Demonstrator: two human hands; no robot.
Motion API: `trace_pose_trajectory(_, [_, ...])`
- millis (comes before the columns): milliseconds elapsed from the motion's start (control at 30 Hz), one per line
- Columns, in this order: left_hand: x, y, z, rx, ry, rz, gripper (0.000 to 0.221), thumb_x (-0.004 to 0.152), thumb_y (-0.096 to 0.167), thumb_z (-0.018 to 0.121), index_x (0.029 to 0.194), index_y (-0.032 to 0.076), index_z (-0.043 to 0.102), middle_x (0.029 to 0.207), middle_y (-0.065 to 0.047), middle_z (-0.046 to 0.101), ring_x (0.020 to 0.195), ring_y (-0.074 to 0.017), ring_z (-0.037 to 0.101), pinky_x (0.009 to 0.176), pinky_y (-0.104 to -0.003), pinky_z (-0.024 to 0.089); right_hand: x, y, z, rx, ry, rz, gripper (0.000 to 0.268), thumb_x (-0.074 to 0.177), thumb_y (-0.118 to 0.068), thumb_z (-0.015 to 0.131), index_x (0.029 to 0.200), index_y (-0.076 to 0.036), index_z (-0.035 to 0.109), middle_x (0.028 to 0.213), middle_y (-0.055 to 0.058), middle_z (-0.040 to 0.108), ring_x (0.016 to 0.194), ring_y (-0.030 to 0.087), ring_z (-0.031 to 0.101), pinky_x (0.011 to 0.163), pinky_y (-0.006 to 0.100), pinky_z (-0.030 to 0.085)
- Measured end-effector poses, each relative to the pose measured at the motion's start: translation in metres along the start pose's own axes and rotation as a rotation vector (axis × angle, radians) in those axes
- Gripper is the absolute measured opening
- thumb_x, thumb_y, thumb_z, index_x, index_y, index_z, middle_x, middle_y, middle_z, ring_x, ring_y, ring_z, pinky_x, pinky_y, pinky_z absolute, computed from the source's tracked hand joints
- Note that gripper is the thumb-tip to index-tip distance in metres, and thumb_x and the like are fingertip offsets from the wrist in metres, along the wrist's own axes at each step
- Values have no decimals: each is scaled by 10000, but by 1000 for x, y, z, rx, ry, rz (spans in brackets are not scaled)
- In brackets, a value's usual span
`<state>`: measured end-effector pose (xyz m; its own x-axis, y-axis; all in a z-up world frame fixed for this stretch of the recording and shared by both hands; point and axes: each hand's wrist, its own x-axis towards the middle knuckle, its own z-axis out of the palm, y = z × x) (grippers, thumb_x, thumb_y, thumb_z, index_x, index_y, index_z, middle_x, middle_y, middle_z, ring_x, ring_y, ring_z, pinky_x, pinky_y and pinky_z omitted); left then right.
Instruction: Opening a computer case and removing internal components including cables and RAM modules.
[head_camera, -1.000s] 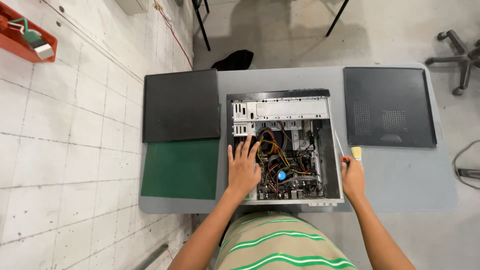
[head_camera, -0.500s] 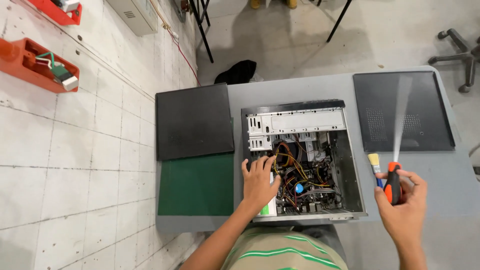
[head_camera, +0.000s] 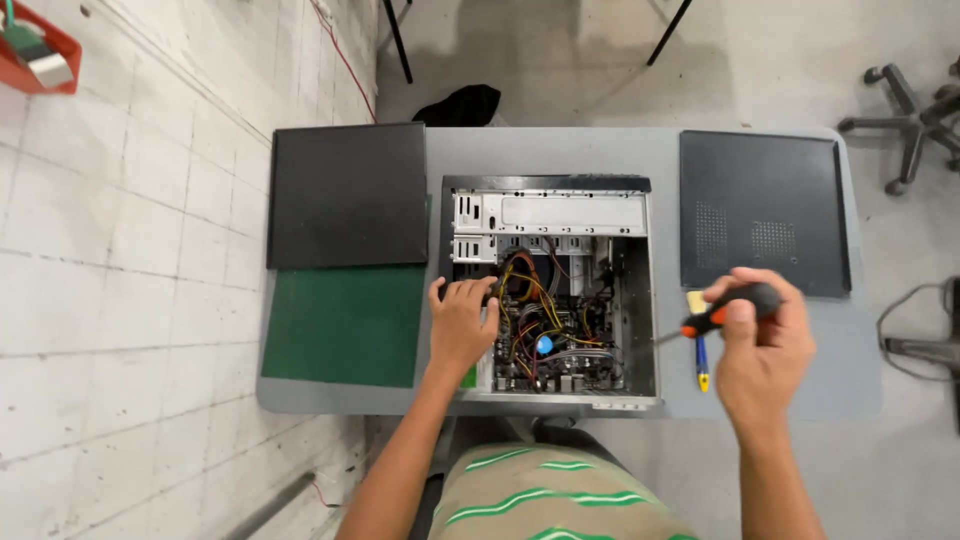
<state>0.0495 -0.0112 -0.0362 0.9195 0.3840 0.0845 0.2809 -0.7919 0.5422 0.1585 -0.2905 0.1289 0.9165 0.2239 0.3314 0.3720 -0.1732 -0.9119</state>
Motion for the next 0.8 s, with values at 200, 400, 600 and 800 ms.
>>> trace_pose_trajectory(200, [-8,-1,3,86,-2,94,315,965,388,536,1025,160,746,956,8,746,948,-203,662,1184,-580,205,-3,-18,9,-127,-191,52,262,1126,-232,419,1249,0,416,1234,192,680,710,230,678,659,308,570])
trace_pose_trajectory(400, [-7,-11,14,173,-15,133,315,933,397,572,1060,184,766,987,21,750,992,-199,652,1172,-595,209,-37,-10,8,-153,-24,120,260,1144,-227,427,1290,-12,418,1169,183,652,784,280,709,754,343,571])
trace_pose_trajectory(600, [-6,-11,12,132,-11,155,274,930,331,603,1123,203,749,991,26,744,992,-233,653,1149,-629,226,-62,0,22,-42,104,116,265,1161,-221,405,1295,4,360,1215,271,600,790,345,666,731,385,564])
trace_pose_trajectory(800, [-6,-6,9,224,-53,147,315,950,365,564,1137,183,741,1012,17,757,981,-213,663,1160,-619,216,-47,2,27,-95,23,119,284,1147,-257,425,1286,-10,395,1190,214,641,751,280,673,762,339,573])
